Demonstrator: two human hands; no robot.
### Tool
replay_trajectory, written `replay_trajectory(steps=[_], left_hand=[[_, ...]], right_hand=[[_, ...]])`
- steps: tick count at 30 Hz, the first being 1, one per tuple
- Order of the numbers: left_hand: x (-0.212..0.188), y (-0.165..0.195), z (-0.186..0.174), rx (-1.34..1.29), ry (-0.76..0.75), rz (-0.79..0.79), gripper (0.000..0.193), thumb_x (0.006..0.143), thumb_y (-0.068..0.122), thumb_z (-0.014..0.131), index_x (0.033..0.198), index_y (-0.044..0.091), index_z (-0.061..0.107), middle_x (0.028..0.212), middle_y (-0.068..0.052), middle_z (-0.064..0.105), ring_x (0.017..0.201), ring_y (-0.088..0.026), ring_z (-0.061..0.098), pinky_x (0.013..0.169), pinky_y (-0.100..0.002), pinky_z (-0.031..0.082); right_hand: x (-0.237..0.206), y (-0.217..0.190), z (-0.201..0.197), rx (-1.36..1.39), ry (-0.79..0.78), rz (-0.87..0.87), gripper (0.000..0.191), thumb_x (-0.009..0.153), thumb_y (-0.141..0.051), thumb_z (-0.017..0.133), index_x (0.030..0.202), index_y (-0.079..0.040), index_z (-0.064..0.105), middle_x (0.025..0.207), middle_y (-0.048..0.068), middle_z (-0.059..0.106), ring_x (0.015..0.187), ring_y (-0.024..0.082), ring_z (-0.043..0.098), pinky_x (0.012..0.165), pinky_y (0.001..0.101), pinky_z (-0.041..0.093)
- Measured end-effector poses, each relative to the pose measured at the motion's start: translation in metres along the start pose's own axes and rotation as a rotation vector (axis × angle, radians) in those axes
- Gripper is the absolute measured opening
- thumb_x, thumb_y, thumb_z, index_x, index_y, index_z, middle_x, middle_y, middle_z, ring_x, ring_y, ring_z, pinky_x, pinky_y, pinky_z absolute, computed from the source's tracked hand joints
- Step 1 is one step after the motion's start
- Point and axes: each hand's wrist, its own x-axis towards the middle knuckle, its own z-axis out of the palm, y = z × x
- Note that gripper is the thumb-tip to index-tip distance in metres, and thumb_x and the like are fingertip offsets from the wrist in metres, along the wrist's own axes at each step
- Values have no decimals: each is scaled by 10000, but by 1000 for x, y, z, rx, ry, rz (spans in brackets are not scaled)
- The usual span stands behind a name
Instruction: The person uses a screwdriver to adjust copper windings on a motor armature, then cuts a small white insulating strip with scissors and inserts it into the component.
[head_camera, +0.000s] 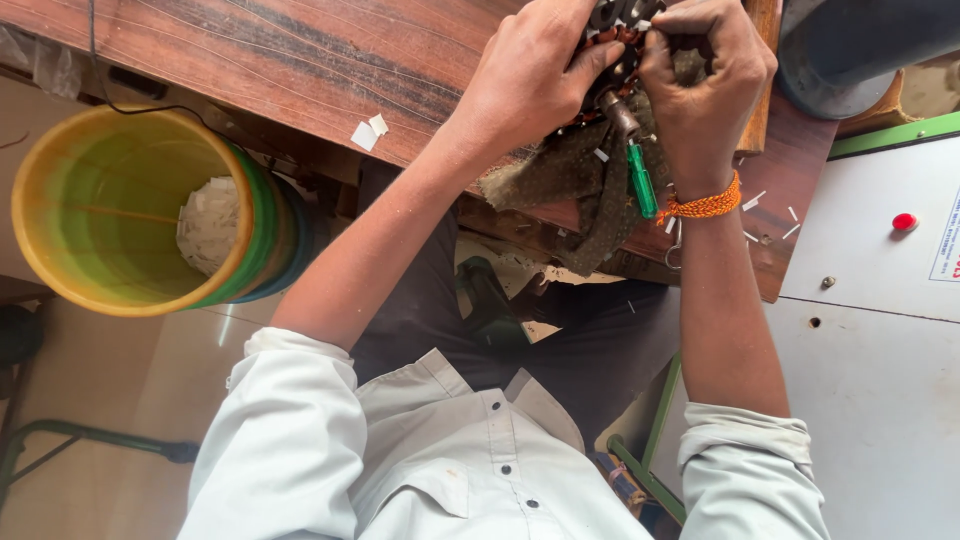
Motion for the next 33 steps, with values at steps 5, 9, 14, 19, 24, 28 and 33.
replay_trajectory(steps=[5, 9, 14, 19, 24, 28, 33], left_hand=[[6, 4, 0, 2, -59, -114, 289, 1021, 255, 750, 1206, 63, 639, 1034, -139, 728, 993, -360, 715, 815, -502, 570], [2, 9, -1, -26, -26, -66, 304, 1000, 223, 759, 1219, 54, 634, 1021, -139, 730, 943, -356, 726, 777, -487, 584], [5, 12, 1, 34, 49, 14, 342, 960, 202, 775, 1223, 35, 633, 1001, -148, 721, 912, -365, 725, 739, -477, 583], [7, 16, 2, 69, -3, -46, 297, 979, 224, 789, 1161, 46, 636, 974, -134, 726, 895, -357, 726, 735, -479, 580], [12, 26, 4, 82, -46, -77, 286, 979, 227, 783, 1140, 50, 626, 969, -139, 724, 876, -369, 725, 708, -483, 579], [14, 30, 3, 50, 39, 1, 377, 928, 175, 776, 1234, 29, 612, 964, -170, 718, 856, -387, 719, 678, -476, 581], [17, 30, 6, 60, 10, -64, 337, 982, 200, 782, 1231, 49, 612, 985, -169, 721, 858, -384, 726, 698, -476, 591]], right_hand=[[4, -4, -5, -122, -37, -75, 116, 969, 86, 733, 1063, 29, 698, 1014, 102, 722, 923, 196, 735, 836, 309, 584], [3, -5, -14, 114, -70, 220, 68, 1107, -17, 771, 1097, 17, 713, 951, 55, 716, 827, 139, 686, 764, 265, 568], [2, -11, -26, -67, -41, 64, 53, 1098, -39, 722, 1105, 8, 699, 1083, 76, 690, 921, 126, 692, 775, 258, 597], [-4, -11, -30, 231, 91, 249, 96, 1018, -71, 724, 1011, -12, 648, 1020, 68, 665, 805, 81, 659, 688, 239, 561], [-5, 9, -13, 75, 69, 37, 102, 1039, -19, 762, 1036, -11, 661, 1052, 105, 712, 915, 138, 704, 775, 257, 622], [-8, 15, -7, -80, 104, -60, 146, 982, 31, 782, 1013, -1, 643, 1004, 102, 662, 942, 183, 680, 829, 299, 560], [-8, 12, -6, -42, 80, 32, 134, 977, 43, 775, 1011, -3, 654, 976, 84, 639, 905, 173, 655, 795, 285, 543]])
